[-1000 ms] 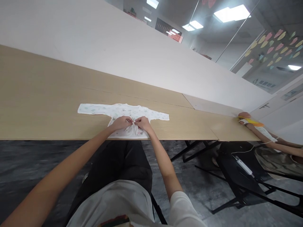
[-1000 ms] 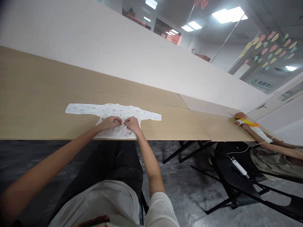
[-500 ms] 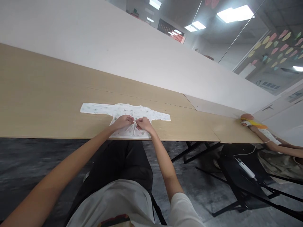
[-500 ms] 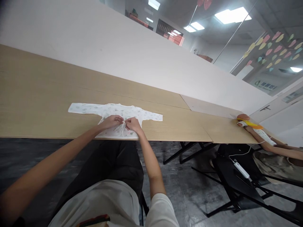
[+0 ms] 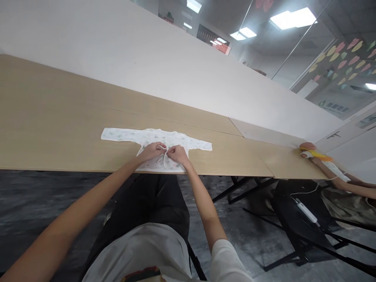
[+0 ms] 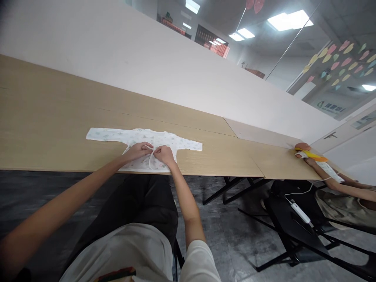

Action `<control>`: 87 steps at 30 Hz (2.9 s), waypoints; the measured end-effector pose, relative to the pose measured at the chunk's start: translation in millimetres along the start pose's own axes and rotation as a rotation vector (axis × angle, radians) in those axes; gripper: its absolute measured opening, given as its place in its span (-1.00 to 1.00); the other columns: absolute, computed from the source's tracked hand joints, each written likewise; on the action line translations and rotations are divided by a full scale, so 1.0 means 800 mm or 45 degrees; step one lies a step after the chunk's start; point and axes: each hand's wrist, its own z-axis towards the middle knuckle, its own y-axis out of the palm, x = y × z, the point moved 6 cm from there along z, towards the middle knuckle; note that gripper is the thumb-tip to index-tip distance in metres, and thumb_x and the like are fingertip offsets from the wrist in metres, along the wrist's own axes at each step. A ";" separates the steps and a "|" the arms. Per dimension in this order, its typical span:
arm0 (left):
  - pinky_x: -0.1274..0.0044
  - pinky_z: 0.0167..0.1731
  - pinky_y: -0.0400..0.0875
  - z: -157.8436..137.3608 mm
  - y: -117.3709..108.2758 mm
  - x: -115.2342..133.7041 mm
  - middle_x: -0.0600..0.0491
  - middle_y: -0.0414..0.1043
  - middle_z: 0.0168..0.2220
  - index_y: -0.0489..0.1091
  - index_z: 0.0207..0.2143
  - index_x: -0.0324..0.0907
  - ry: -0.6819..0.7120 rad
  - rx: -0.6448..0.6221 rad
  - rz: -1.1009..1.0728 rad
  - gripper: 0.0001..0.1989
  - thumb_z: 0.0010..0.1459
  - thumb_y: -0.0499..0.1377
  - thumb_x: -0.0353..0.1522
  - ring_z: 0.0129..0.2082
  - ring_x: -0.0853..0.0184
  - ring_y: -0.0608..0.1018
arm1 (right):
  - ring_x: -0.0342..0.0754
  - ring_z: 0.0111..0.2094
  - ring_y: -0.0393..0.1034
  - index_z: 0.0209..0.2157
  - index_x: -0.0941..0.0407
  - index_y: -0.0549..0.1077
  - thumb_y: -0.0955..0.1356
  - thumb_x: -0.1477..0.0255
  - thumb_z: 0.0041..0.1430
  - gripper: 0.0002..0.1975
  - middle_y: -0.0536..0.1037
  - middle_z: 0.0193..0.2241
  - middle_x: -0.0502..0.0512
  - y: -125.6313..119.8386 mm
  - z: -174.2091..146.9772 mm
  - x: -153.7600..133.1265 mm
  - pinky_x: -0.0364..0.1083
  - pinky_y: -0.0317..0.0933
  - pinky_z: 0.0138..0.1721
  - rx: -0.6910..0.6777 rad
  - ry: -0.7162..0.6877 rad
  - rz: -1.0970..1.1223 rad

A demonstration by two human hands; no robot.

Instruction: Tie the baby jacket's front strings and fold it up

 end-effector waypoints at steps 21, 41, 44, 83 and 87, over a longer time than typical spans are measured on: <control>0.45 -0.23 0.38 -0.005 0.007 0.015 0.04 0.60 -0.28 0.44 -0.18 -0.09 0.139 0.012 0.471 -0.69 0.03 0.07 -0.26 -0.32 0.22 0.56 | -0.19 -0.60 0.31 -0.46 0.19 0.61 0.35 0.56 0.07 -0.83 0.40 -0.73 -0.06 0.003 0.004 0.004 -0.24 0.19 -0.41 -0.100 0.106 0.049; 0.30 0.25 0.10 -0.015 0.026 0.014 -0.12 0.34 0.23 0.41 0.12 -0.19 0.504 -0.156 0.836 -0.51 0.26 -0.12 -0.34 0.26 0.14 0.32 | 0.02 -0.05 0.45 -0.14 0.15 0.57 0.21 0.42 0.39 -0.70 0.59 -0.14 0.23 0.034 -0.088 -0.027 -0.07 0.24 -0.02 0.127 -0.519 -0.694; 0.31 0.27 0.04 -0.017 0.029 0.001 -0.11 0.25 0.30 0.33 0.21 -0.17 0.456 -0.258 0.917 -0.48 0.30 -0.15 -0.30 0.31 0.15 0.25 | 0.01 0.00 0.44 -0.06 0.12 0.55 0.20 0.44 0.40 -0.69 0.59 -0.08 0.23 0.040 -0.109 -0.021 -0.06 0.21 0.04 0.152 -0.563 -0.668; 0.27 0.13 0.17 0.063 -0.259 0.098 -0.09 0.27 0.10 0.27 0.13 -0.41 0.331 0.709 1.154 -0.47 0.44 -0.17 -0.15 0.11 0.20 0.35 | 0.03 -0.16 0.42 -0.05 0.28 0.40 -0.03 0.32 0.49 -0.50 0.50 -0.18 0.34 -0.247 0.102 -0.005 -0.11 0.19 -0.20 0.711 -0.255 -1.175; 0.28 0.10 0.25 0.028 -0.244 0.041 -0.12 0.37 -0.01 0.37 0.07 -0.32 0.303 0.540 1.237 -0.31 0.38 -0.29 -0.01 0.07 0.14 0.40 | 0.03 -0.17 0.38 -0.07 0.27 0.42 0.03 0.36 0.48 -0.57 0.50 -0.17 0.36 -0.207 0.069 0.016 -0.11 0.17 -0.22 0.538 -0.371 -1.259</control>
